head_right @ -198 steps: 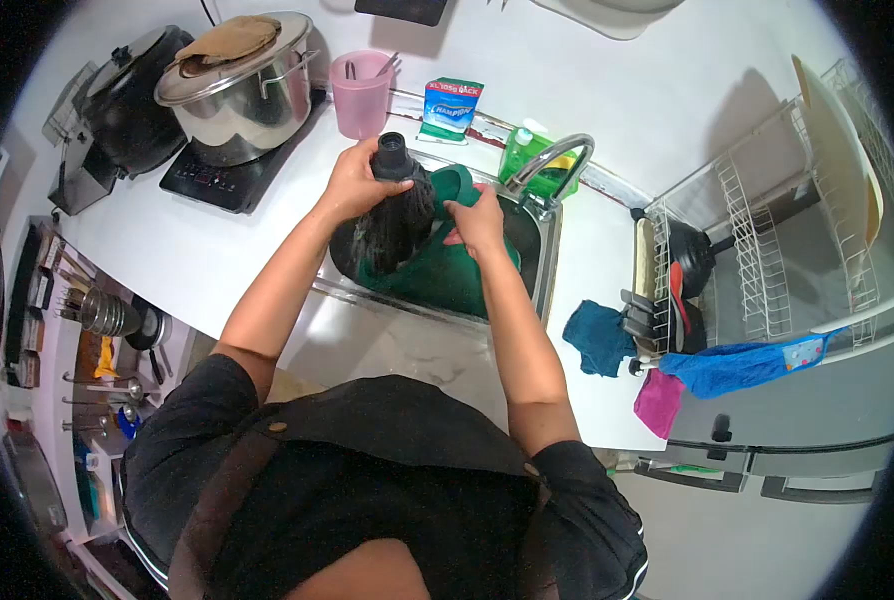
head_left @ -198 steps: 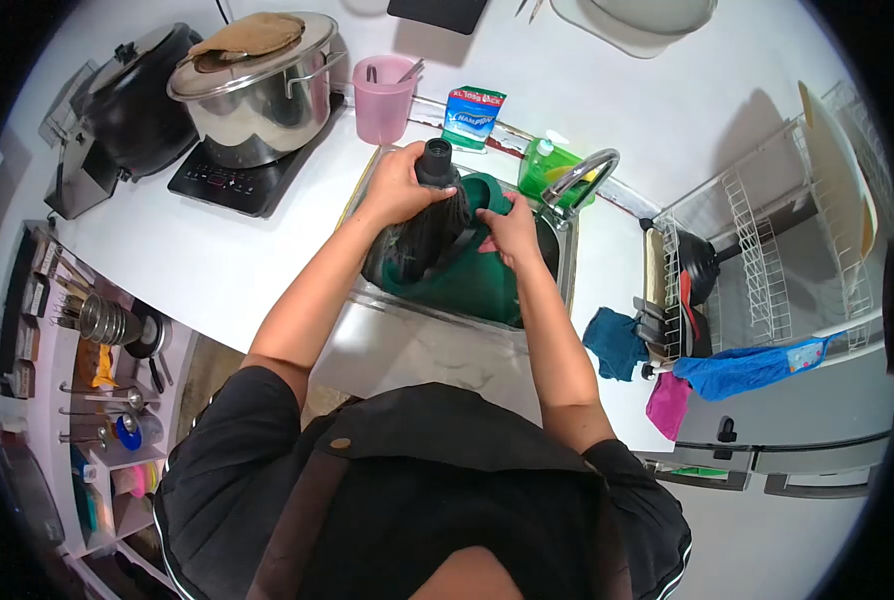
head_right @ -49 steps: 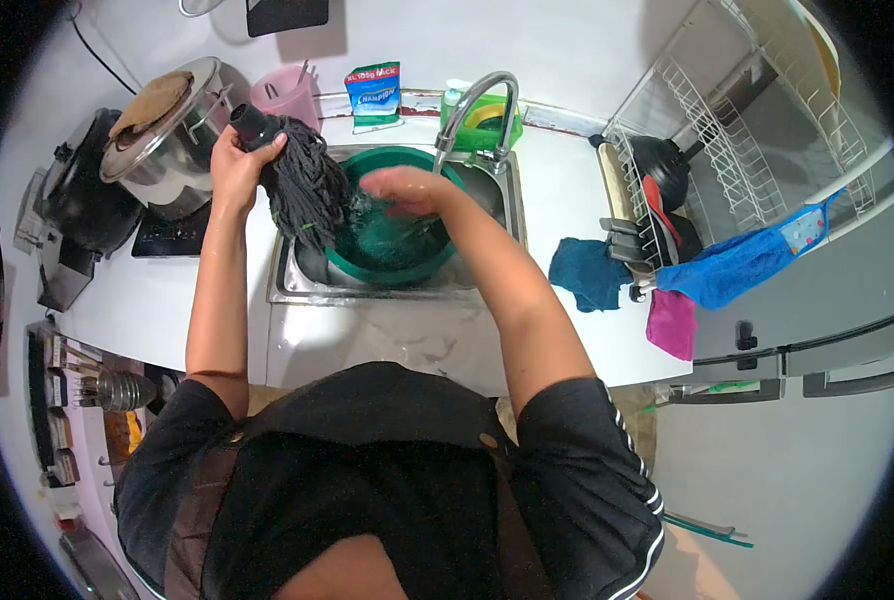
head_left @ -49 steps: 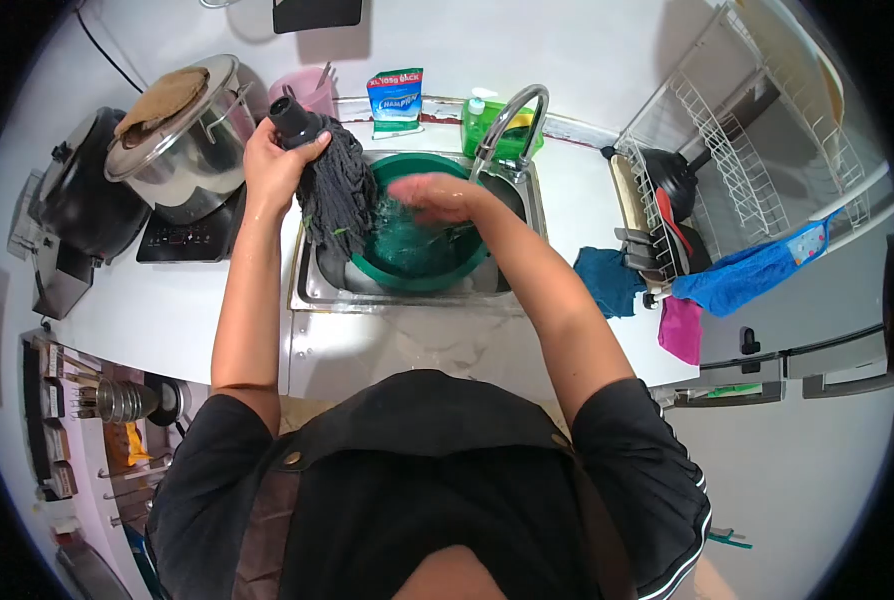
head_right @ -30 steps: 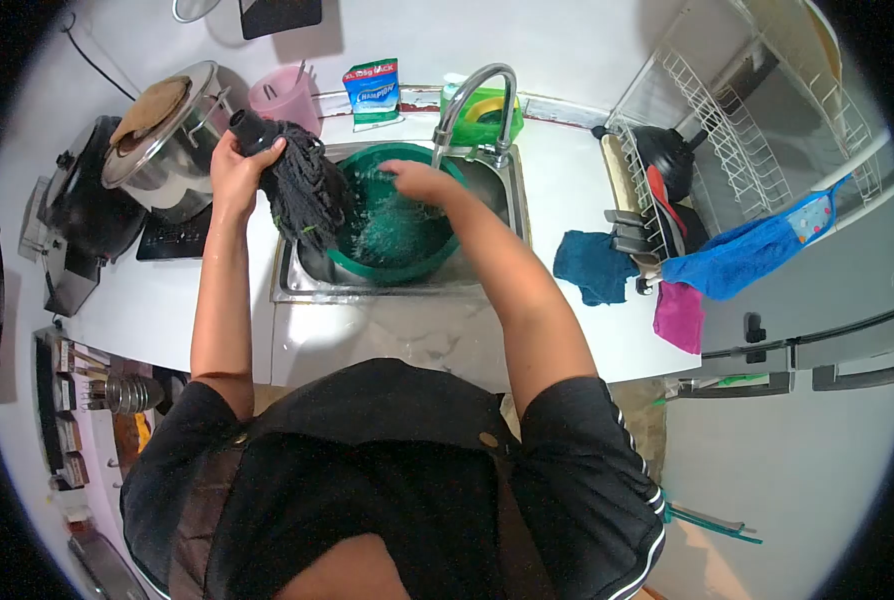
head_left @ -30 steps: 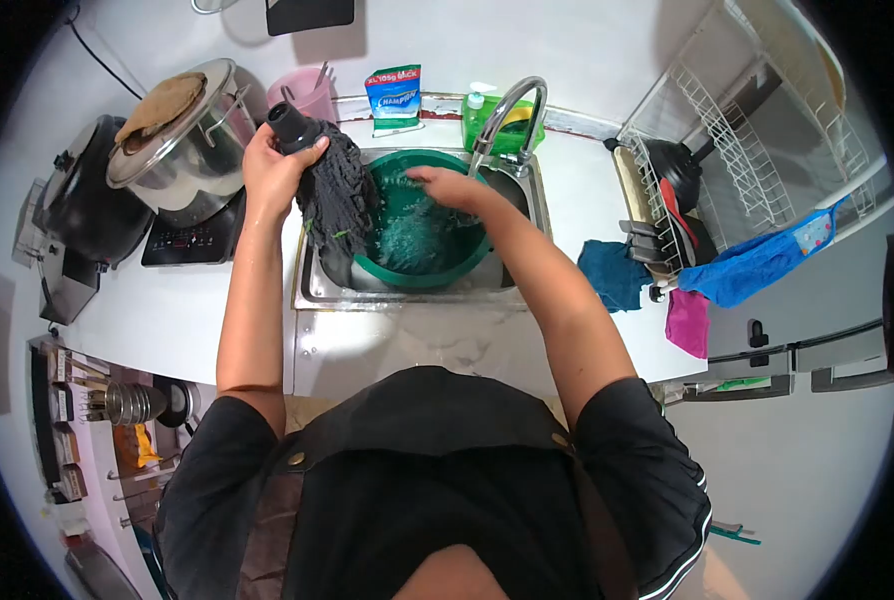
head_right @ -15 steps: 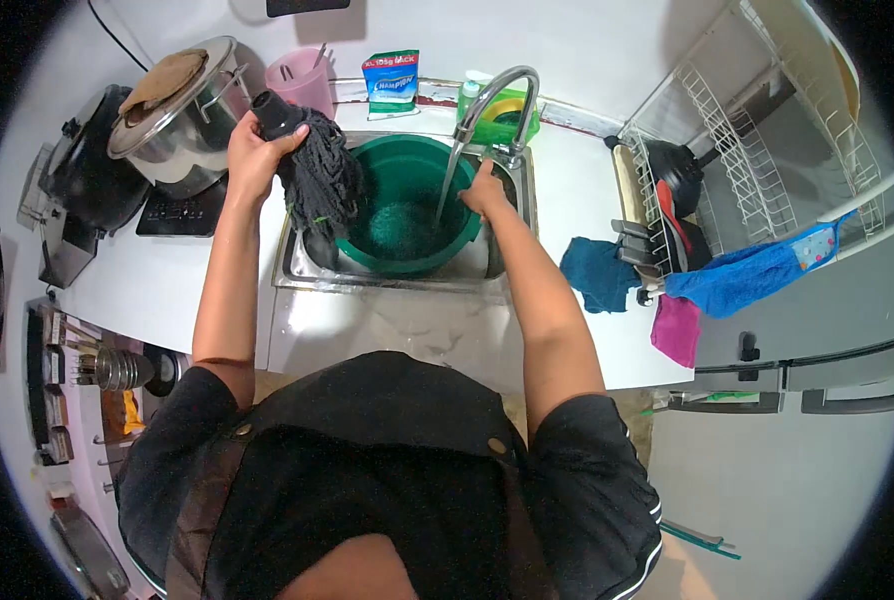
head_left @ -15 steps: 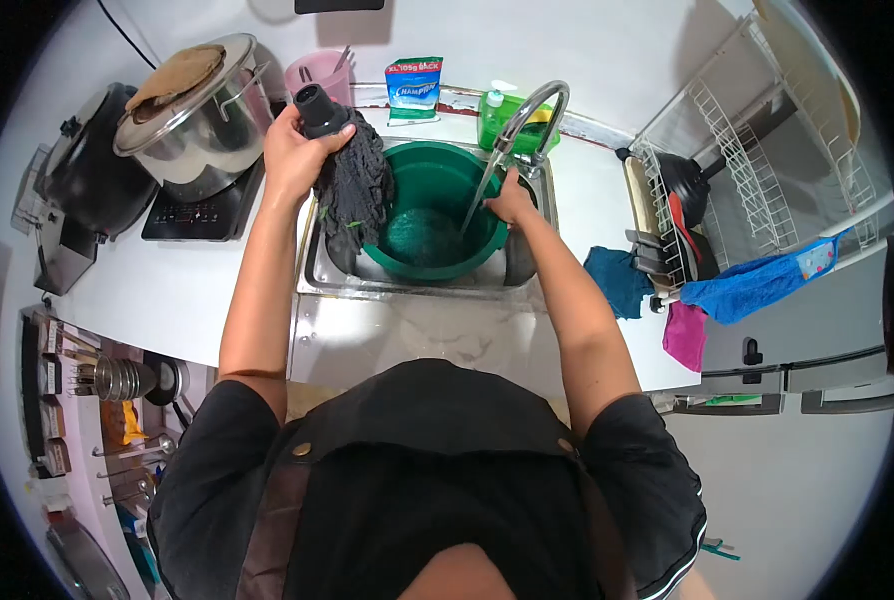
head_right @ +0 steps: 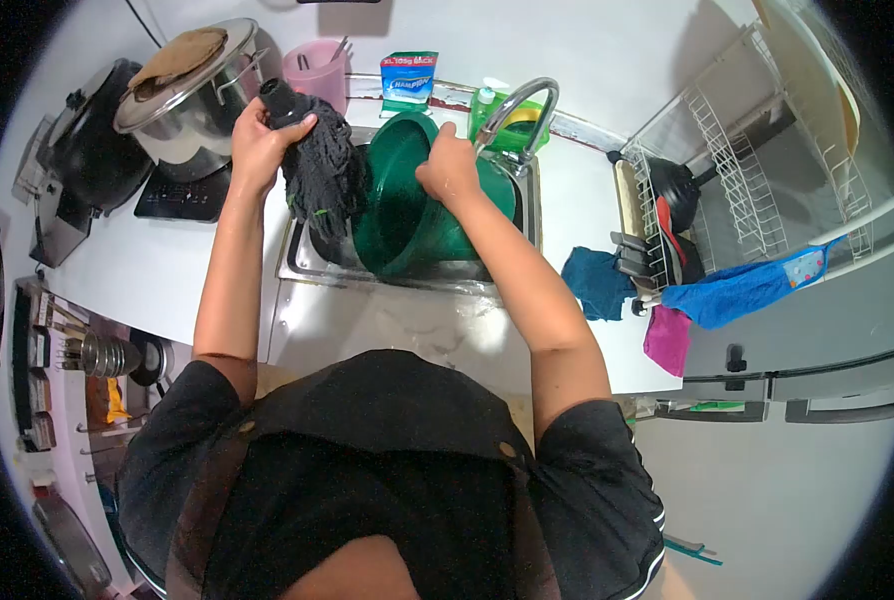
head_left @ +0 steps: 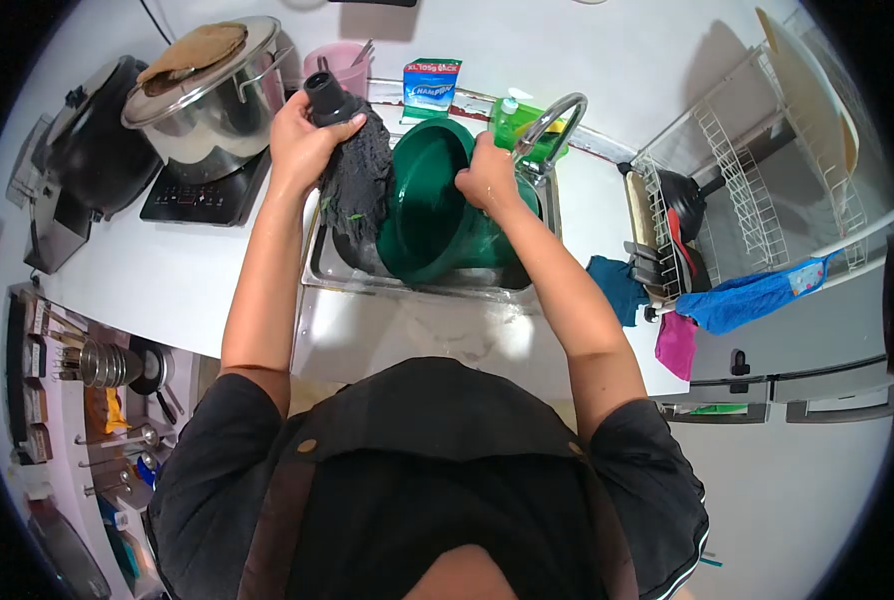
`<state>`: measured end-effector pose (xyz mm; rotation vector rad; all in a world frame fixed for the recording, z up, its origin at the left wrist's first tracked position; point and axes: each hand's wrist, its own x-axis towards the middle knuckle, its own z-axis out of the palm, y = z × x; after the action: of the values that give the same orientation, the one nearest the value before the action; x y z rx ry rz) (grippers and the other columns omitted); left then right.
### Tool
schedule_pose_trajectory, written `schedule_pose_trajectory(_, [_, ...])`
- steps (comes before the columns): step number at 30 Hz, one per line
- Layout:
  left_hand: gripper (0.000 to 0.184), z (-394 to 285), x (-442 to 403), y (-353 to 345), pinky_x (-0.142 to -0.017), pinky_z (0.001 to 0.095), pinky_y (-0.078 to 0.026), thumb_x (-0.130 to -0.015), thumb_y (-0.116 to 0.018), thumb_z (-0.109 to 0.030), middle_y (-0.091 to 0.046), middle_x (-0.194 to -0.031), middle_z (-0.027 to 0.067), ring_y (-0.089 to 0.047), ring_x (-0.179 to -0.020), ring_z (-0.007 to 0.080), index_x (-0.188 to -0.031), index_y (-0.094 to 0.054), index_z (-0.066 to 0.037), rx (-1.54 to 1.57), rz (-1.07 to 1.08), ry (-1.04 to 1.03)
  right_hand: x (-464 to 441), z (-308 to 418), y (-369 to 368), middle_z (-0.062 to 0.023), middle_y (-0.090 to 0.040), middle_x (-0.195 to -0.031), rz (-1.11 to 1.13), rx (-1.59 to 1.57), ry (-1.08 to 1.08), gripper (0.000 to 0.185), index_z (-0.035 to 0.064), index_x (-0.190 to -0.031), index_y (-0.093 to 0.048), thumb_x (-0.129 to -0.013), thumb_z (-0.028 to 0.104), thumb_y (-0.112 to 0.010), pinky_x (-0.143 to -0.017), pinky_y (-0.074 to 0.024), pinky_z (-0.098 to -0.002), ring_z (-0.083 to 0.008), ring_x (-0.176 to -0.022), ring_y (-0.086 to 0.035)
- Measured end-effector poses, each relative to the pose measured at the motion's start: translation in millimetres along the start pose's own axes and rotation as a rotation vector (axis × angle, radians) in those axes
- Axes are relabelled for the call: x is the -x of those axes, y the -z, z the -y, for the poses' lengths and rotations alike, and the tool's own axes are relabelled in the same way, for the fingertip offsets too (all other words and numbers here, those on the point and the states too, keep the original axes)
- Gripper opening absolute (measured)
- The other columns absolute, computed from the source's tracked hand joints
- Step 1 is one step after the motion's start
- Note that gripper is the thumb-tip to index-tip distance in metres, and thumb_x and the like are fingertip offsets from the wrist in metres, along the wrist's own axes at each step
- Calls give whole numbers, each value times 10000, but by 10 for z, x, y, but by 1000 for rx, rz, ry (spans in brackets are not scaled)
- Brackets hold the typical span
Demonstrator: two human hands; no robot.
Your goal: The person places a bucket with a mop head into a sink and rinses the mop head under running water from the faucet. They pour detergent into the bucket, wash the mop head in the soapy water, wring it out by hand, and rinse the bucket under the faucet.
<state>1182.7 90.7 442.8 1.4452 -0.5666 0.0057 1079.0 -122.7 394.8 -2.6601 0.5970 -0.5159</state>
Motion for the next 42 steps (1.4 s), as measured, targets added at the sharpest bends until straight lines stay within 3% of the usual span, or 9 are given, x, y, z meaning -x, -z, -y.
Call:
schedule_pose_trajectory(7, [319, 66, 19, -3, -693, 254, -457, -587, -749, -5, -634, -818, 60, -583, -732, 126, -869, -599, 7, -3, 6, -20, 11, 301, -65, -264, -594, -873, 111, 244, 74, 496, -18, -1215, -386, -763, 120, -534, -715, -491, -481, -409, -823, -598])
schedule_pose_trajectory(16, [291, 153, 101, -79, -653, 250, -466, -587, -751, 19, -633, -795, 56, -579, -692, 115, -831, -593, 6, 193, -24, -8, -505, 742, -471, -163, -596, -1054, 299, 398, -9, 320, 37, -1091, -576, -827, 165, -450, -766, -497, -398, -324, -958, -590])
schedule_pose_trajectory(22, [303, 218, 63, 111, -674, 245, -456, -591, -742, 17, -634, -805, 48, -578, -713, 113, -854, -592, 9, 208, -70, 18, -749, 1086, -658, -2, -658, -896, 316, 551, -279, 240, 147, -893, -677, -716, 302, -630, -472, -496, -349, -149, -745, -644])
schedule_pose_trajectory(28, [301, 264, 1, 241, -690, 268, -491, -660, -683, 77, -614, -821, 60, -597, -741, 146, -924, -558, 7, 190, -48, -45, -803, 1253, -856, 4, -661, -869, 381, 725, -221, 190, 150, -834, -686, -717, 289, -629, -442, -477, -332, -162, -721, -643])
schedule_pose_trajectory(32, [292, 264, -1, 214, -688, 268, -491, -664, -679, 79, -614, -823, 61, -597, -737, 146, -920, -560, 6, 130, -75, -20, -760, 1219, -723, -7, -659, -909, 379, 632, -248, 200, 144, -874, -681, -731, 269, -618, -470, -494, -343, -164, -766, -645])
schedule_pose_trajectory(34, [295, 282, -6, 149, -685, 249, -460, -605, -731, 31, -631, -834, 55, -579, -730, 114, -864, -591, 9, 227, -87, -8, -748, 1091, -594, -118, -615, -1054, 353, 426, -275, 288, 72, -992, -646, -753, 216, -573, -710, -518, -371, -259, -936, -614])
schedule_pose_trajectory(37, [302, 236, 0, 32, -690, 249, -463, -602, -735, 31, -629, -829, 53, -580, -734, 115, -863, -586, 5, 324, -8, 23, -800, 677, -494, -78, -627, -1040, 284, 547, -51, 271, 76, -967, -650, -759, 235, -581, -722, -515, -362, -241, -922, -621])
schedule_pose_trajectory(40, [304, 147, 46, -137, -699, 250, -464, -603, -740, 24, -627, -826, 51, -583, -741, 120, -860, -582, 1, 306, 17, 4, -552, 320, -112, -186, -588, -1061, 455, 545, 43, 353, 15, -1024, -595, -696, 147, -598, -779, -488, -404, -346, -913, -598])
schedule_pose_trajectory(42, [306, 142, 73, -266, -705, 252, -462, -606, -742, 17, -627, -829, 48, -584, -744, 120, -866, -583, -3, 264, 23, -18, -179, -95, -116, -247, -594, -968, 255, 383, -82, 472, -18, -1124, -480, -675, 96, -569, -759, -486, -413, -370, -883, -594])
